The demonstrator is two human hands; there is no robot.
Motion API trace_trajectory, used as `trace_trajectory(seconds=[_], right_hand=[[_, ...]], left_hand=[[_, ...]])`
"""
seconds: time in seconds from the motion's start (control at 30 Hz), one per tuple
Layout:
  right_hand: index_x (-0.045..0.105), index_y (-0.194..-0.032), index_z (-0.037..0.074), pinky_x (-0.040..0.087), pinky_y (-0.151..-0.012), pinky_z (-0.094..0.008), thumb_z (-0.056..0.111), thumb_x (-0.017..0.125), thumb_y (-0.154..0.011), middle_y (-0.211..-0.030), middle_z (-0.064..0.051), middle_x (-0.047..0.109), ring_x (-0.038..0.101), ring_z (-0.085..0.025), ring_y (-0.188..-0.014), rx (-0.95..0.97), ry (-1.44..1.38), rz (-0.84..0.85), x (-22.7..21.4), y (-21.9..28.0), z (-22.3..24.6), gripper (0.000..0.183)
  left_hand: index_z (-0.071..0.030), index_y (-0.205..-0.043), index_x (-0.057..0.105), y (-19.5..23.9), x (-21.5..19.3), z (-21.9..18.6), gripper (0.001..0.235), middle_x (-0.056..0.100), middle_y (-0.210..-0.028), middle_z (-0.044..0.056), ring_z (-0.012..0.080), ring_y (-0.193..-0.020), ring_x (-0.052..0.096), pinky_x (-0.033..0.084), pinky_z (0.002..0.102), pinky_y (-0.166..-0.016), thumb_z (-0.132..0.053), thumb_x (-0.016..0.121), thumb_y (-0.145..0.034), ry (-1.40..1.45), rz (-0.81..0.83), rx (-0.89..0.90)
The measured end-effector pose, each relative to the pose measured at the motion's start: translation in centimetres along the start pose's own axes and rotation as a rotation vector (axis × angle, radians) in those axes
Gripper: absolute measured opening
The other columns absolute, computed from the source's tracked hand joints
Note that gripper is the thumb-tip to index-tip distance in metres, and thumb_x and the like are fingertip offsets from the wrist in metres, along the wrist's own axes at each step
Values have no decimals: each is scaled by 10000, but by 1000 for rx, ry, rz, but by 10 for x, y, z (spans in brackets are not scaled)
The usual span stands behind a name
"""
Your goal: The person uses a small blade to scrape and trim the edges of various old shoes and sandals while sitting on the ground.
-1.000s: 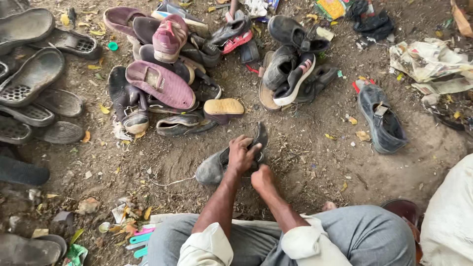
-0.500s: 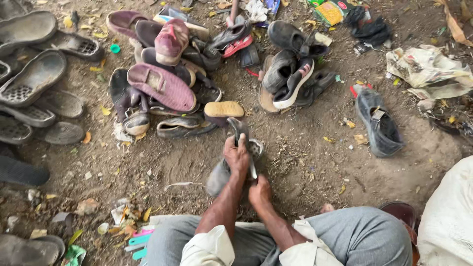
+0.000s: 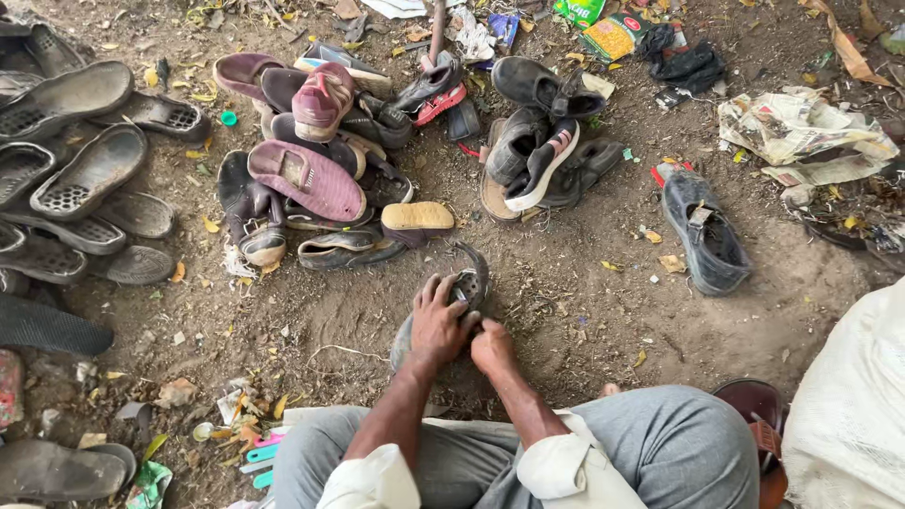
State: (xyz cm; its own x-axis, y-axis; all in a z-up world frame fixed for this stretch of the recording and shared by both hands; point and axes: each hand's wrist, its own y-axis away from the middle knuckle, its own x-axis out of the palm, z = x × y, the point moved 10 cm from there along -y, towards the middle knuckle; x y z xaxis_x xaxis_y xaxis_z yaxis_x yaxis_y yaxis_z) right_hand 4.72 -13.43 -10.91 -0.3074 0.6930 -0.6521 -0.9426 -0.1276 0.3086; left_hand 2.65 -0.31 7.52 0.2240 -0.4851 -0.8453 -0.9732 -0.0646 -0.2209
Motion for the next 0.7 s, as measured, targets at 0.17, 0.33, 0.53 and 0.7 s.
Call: trace_trajectory(seconds=[0.17,0.33,0.53,0.7], right_hand=[[683,-999,39,551,-769,-527,166,544,-901,-979,-237,724,699,-437,-888,-61,151,-46,-20,-14,16,212],[651,-1065,34,556,-733,-526,197,504,-951,-945,-238,716,711,-407,-861,23,239,68,-35,-15,46,247],[655,-1021,54,537,-691,-538,211,504,-967,-855,-248,693,697,-426,-788,-31,215,18,-50,47,70,225],[674,-971,54,523,-672,-527,253,547,-1001,-823,-208,685,671,-392,-759,94,220,60,-39,50,38,238]], left_hand=[[-128,-967,748,-1,20,23,222,545,-1454,141,412,-1403,406,350,560,-1089,-328,738,-872,74,-163,-168],[-114,-963,746,-2,32,36,183,667,-1291,82,404,-1382,453,368,560,-1050,-278,735,-882,106,-237,-124],[-84,-936,711,4,30,60,121,727,-1094,69,340,-1350,570,414,500,-1117,-200,735,-910,282,-442,-199],[-93,-909,750,1,49,65,125,756,-1051,71,324,-1360,536,346,517,-1119,-218,741,-919,248,-302,-286]])
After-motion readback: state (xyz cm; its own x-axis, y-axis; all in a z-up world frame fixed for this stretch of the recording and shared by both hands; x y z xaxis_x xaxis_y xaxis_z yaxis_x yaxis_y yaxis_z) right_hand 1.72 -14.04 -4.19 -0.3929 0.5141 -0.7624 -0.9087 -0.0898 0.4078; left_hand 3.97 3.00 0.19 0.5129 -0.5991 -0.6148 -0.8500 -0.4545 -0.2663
